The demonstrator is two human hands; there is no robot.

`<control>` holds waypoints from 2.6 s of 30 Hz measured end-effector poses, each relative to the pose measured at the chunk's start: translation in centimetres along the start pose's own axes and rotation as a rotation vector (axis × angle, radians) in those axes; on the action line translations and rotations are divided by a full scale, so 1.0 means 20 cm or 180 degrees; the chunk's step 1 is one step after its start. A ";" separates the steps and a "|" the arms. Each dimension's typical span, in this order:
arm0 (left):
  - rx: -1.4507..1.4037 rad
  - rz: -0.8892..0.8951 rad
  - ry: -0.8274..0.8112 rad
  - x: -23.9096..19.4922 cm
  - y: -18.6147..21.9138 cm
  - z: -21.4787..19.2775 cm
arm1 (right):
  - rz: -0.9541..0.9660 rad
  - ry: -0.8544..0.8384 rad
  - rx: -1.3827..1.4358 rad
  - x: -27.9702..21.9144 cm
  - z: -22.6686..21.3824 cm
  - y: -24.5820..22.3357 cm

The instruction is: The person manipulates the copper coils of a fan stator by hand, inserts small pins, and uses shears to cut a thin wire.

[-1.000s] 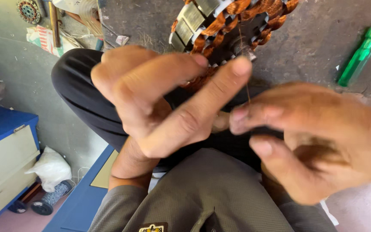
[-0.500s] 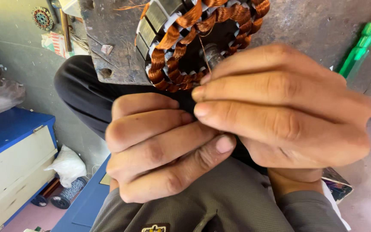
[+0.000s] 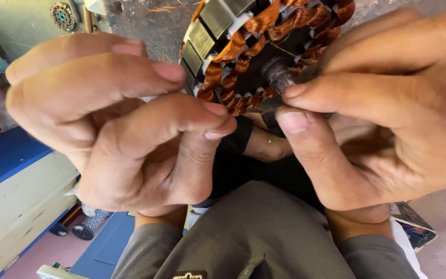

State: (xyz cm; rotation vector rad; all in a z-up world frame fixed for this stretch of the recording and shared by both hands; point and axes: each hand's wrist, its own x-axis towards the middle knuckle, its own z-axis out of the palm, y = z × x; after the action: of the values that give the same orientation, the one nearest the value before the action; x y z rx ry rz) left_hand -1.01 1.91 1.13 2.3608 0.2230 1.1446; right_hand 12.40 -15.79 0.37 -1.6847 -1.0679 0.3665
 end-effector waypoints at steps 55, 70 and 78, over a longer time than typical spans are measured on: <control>-0.2172 -0.1417 -0.1237 -0.09 -0.38 -0.05 | 0.0477 0.1667 0.1052 -0.31 0.24 0.21; -0.2151 -0.1524 -0.1112 -0.15 -0.34 -0.07 | -0.2110 -0.0417 -0.2923 -0.06 0.04 0.12; -0.2194 -0.1533 -0.1139 -0.16 -0.35 -0.07 | -0.2621 -0.0914 -0.2408 0.03 -0.04 0.19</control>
State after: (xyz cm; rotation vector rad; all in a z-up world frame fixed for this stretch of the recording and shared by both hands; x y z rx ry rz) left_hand -3.65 7.44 -3.86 1.7172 0.2107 0.4504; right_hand 15.12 -15.95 -2.48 -1.6448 -2.1804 -0.3968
